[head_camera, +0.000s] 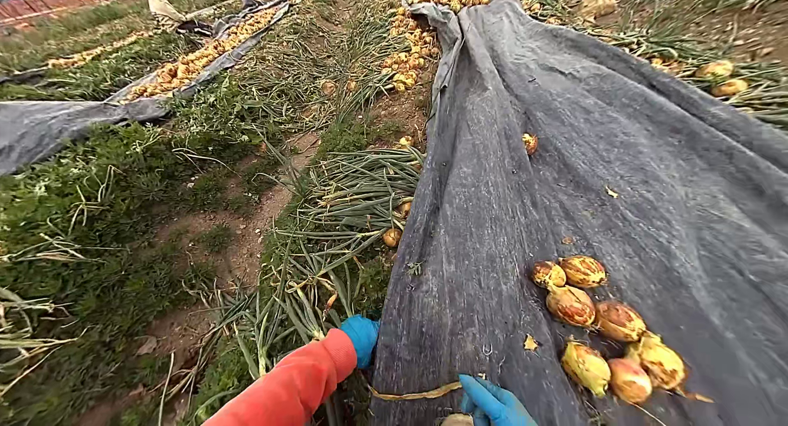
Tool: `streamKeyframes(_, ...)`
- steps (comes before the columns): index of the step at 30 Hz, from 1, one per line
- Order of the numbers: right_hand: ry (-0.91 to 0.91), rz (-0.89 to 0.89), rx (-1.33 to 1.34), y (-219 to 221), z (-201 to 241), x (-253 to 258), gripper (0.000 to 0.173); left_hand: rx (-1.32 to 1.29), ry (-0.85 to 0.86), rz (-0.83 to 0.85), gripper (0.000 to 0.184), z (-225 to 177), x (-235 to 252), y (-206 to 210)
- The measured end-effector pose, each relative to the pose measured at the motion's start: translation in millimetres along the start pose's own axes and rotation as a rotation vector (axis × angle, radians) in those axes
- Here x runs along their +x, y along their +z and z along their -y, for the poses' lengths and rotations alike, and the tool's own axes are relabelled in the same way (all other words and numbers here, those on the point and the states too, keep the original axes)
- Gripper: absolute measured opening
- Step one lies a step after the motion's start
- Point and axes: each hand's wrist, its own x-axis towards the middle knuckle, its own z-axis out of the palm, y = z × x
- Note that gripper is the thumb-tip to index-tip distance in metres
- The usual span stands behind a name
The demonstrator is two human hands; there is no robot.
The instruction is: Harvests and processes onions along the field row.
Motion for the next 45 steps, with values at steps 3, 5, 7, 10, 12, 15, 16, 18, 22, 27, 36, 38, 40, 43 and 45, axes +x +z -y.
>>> streamKeyframes(3, -0.027, -0.053, 0.061, -6.0, -0.7, 0.2, 0.036, -0.238, -0.228, 0.027, 0.053, 11.6, -22.1, -7.0)
streamKeyframes(5, -0.020, -0.082, 0.066, -9.0, -4.3, 7.5, 0.037, -0.466, -0.339, -0.212, 0.052, 12.9, -54.6, -16.0)
streamKeyframes(7, 0.012, -0.042, 0.001, -7.2, -8.7, 13.9, 0.038, -0.559, -0.294, -0.660, 0.042, -12.5, -87.0, -16.1)
streamKeyframes(10, -0.070, 0.136, -0.064, 3.2, 2.7, 7.2, 0.043, -0.264, -0.016, -0.979, 0.032, -78.1, -114.7, -21.2)
streamKeyframes(12, -0.233, 0.155, 0.097, 6.4, 11.5, -6.4, 0.049, -0.222, 0.000, -0.510, 0.038, -125.8, -134.8, -44.2)
streamKeyframes(15, -0.301, 0.087, 0.390, 1.1, 13.9, -21.0, 0.055, -0.160, 0.183, -0.314, 0.034, -155.5, -130.8, -43.7)
streamKeyframes(16, -0.281, 0.062, 0.420, -3.0, 12.3, -22.7, 0.058, -0.143, 0.222, -0.334, 0.032, -156.5, -126.2, -39.6)
streamKeyframes(18, -0.298, 0.047, 0.441, -10.5, 6.2, -27.9, 0.057, -0.115, 0.107, -0.336, 0.029, -142.9, -108.9, -49.1)
streamKeyframes(22, -0.486, -0.046, 0.450, -33.0, 19.3, -26.7, 0.062, -0.041, -0.291, 0.013, 0.049, -77.0, -65.0, -99.3)
streamKeyframes(27, -0.215, -0.024, 0.469, -46.3, 63.8, 75.2, 0.076, -0.230, -0.199, -0.222, 0.135, -77.9, 32.8, -24.8)
streamKeyframes(36, -0.105, -0.119, 0.420, -47.6, 36.3, 136.1, 0.070, -0.917, -0.156, -0.590, 0.118, -105.3, 53.3, -4.0)
streamKeyframes(38, -0.123, -0.146, 0.424, -49.7, 36.3, 127.7, 0.068, -1.319, -0.264, -0.527, 0.097, -118.7, 54.4, -19.6)
streamKeyframes(40, -0.167, -0.278, 0.306, -51.8, 46.6, 109.8, 0.059, -1.277, -0.212, -0.387, 0.067, -146.2, 49.5, -32.2)
streamKeyframes(43, -0.195, -0.458, 0.034, -76.3, 74.9, 91.3, 0.048, -0.860, -0.143, -0.330, 0.059, -192.9, 55.0, -36.5)
streamKeyframes(45, -0.231, -0.461, 0.050, -86.7, 100.2, 89.8, 0.048, -0.643, -0.116, -0.259, 0.058, -203.2, 72.6, -33.1)
